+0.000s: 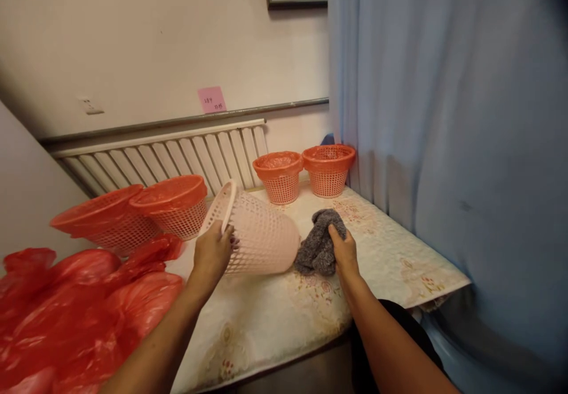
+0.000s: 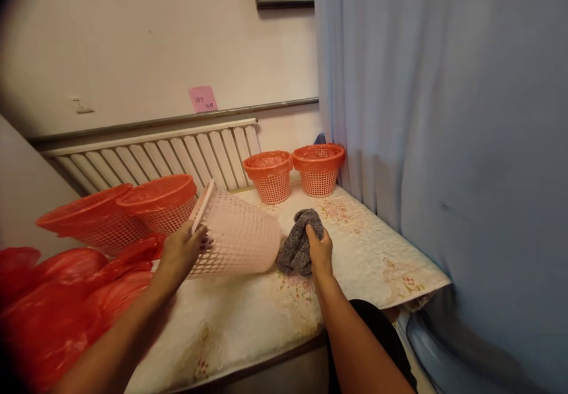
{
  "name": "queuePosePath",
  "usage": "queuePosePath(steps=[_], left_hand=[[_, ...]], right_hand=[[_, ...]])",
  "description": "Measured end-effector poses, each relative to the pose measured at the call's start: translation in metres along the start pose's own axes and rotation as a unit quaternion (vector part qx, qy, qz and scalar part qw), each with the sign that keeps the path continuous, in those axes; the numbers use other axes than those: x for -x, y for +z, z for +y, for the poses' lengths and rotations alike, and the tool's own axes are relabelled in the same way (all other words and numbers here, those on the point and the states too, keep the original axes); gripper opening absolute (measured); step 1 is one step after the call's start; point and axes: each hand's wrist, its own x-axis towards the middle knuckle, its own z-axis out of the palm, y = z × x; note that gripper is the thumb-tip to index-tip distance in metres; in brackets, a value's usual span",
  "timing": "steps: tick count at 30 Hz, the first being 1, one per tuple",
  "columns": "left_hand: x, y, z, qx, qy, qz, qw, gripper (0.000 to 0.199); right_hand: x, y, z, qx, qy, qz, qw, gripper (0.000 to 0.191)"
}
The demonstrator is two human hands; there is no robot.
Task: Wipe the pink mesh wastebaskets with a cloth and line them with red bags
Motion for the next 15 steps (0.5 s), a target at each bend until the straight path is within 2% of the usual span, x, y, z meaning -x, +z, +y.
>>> queuePosePath(steps=[4,7,9,11,13,15], left_hand=[[0.014,0.019,-0.016,0.120,-0.058,0.013,0.991,0.019],[0.033,0.041,-0.031,0.160,-0.064,-0.026,0.985,0.025],[0.047,0.053,-0.039,0.197,-0.076,-0.054,0.976,0.027],[0.058,0.060,-0.043,0.264,-0.112,-0.086,0.954,0.027],[0.066,0.063,-0.046,0.305,-0.150,-0.117,0.933,0.026],[0.071,0.064,-0.050,0.311,-0.167,-0.144,0.924,0.027]], right_hand=[[0.010,-0.001,-0.012,0.060,-0.077,0.047,0.994,0.057],[0.015,-0.001,-0.014,0.134,-0.153,0.041,0.978,0.054],[0.016,0.000,-0.012,0.178,-0.212,0.028,0.960,0.048],[0.015,0.002,-0.008,0.220,-0.276,0.016,0.935,0.042],[0.013,0.004,-0.005,0.258,-0.321,-0.002,0.911,0.038],[0.012,0.007,-0.002,0.285,-0.348,-0.030,0.893,0.035]])
